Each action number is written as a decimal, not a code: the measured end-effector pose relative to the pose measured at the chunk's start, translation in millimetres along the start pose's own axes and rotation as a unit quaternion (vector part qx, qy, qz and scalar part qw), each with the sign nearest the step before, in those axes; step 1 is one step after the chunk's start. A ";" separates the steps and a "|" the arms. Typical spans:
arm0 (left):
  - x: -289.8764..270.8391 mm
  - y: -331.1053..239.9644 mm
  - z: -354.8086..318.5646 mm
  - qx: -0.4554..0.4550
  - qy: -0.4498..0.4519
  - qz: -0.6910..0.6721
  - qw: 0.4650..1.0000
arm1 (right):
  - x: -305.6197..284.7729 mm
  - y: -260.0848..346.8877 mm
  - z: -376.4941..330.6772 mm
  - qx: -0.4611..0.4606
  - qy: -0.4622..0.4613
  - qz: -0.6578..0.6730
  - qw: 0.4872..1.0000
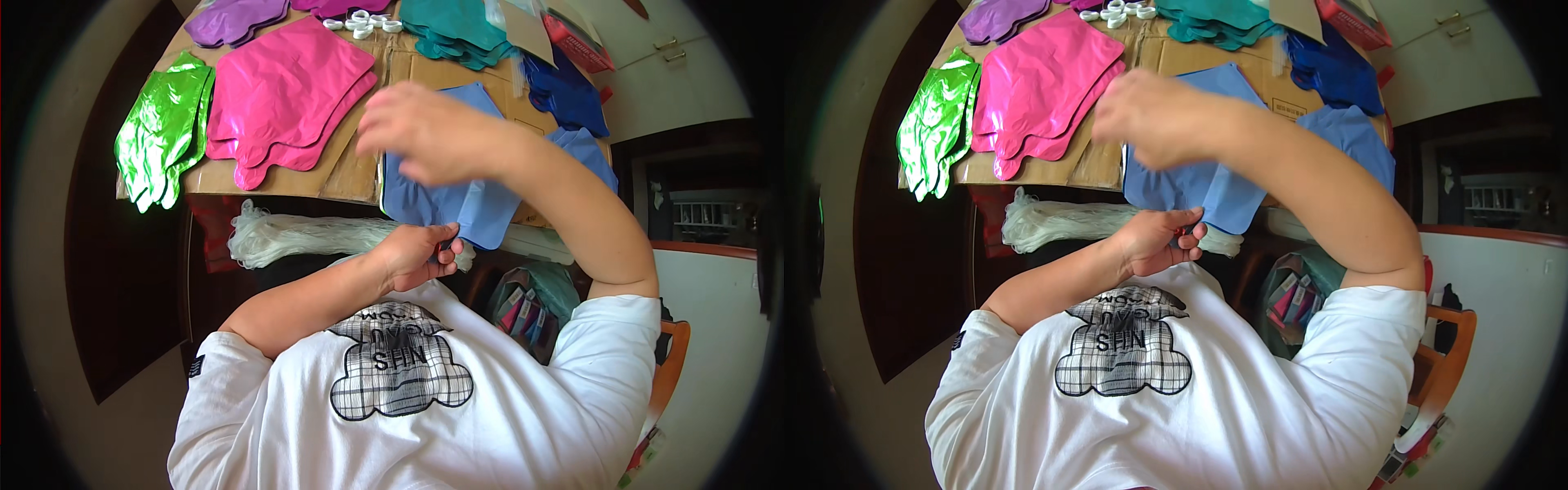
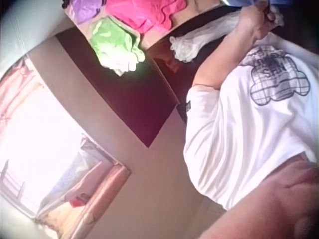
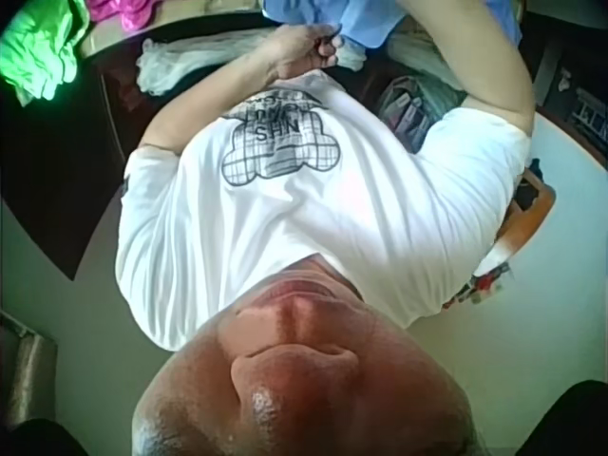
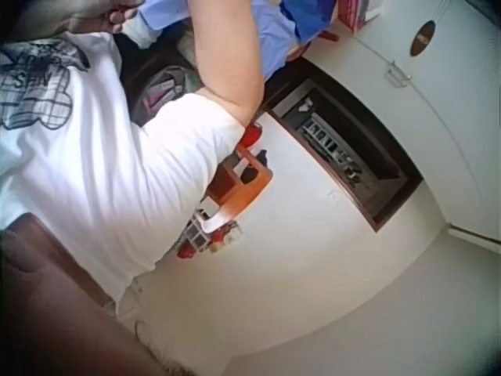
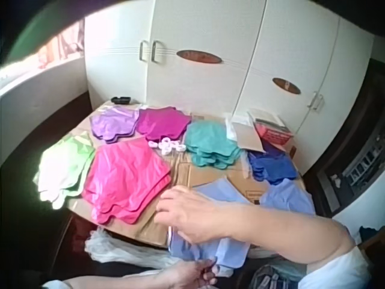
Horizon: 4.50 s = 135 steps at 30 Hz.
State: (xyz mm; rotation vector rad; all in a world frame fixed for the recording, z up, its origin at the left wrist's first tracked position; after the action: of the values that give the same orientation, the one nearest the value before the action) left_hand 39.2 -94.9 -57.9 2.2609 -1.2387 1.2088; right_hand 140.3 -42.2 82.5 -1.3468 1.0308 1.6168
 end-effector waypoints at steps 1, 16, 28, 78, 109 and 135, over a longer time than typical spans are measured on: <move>3.8 0.2 -2.1 0.009 -0.007 0.016 1.000 | 8.7 13.7 11.6 -0.008 0.081 0.027 0.996; 2.7 -1.6 -0.3 0.026 0.036 -0.014 0.999 | 18.1 -34.7 26.8 0.080 0.297 -0.035 0.951; -0.2 -5.5 3.3 0.044 0.077 -0.034 0.995 | 14.4 -59.2 -32.4 -0.028 0.025 -0.077 0.996; -5.1 -1.7 8.1 0.054 0.075 -0.091 0.992 | 34.2 -42.8 -82.8 -0.108 -0.043 -0.247 0.962; 24.5 -169.2 -47.7 0.458 -0.112 0.822 0.319 | 44.4 -52.4 -90.2 -0.119 -0.050 -0.194 0.973; 24.1 -163.8 -49.0 0.429 -0.139 0.855 0.256 | 73.9 37.2 -182.3 0.515 -0.470 0.562 0.445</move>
State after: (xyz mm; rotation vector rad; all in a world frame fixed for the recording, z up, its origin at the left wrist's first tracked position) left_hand 150.6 16.9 12.2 0.1000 1.3765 -0.6810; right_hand 161.1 -220.2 -6.9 1.3163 1.6706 1.4519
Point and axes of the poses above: each hand's wrist, its own z-axis towards the middle knuckle, its own x-axis out of the palm, y = z × x, the point moved 6 cm from there along z, towards the middle knuckle, and after that the axes turned 11 degrees about -x, right-handed, at the moved point
